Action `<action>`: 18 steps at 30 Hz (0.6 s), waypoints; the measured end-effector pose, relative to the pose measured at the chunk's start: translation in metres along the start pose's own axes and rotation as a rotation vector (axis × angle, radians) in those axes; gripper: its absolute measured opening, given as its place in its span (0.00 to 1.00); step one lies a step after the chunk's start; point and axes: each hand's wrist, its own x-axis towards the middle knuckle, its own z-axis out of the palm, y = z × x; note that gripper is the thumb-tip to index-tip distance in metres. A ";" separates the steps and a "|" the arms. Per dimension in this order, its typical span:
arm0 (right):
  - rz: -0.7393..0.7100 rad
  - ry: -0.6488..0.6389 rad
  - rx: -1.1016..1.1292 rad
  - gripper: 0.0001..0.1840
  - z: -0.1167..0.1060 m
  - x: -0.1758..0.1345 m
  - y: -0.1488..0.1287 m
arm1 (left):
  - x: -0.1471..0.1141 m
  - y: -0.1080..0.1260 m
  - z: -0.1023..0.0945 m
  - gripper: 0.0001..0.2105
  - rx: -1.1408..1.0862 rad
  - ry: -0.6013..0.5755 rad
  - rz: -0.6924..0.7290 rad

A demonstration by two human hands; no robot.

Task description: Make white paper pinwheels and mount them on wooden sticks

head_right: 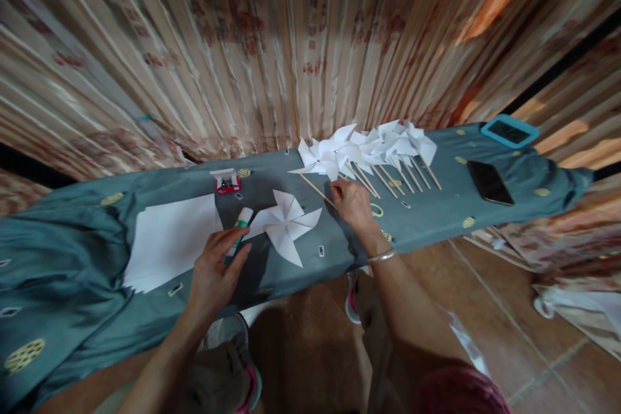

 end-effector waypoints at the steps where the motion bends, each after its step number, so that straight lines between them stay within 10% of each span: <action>1: -0.010 -0.019 0.009 0.14 0.002 0.000 -0.005 | 0.000 0.002 0.001 0.11 0.000 -0.002 0.008; 12: -0.321 -0.130 0.398 0.09 0.029 -0.008 -0.087 | 0.003 0.017 0.010 0.10 -0.140 0.005 0.030; 18: -0.523 -0.222 0.221 0.11 0.043 0.034 -0.153 | 0.000 0.016 0.003 0.10 -0.210 0.052 0.019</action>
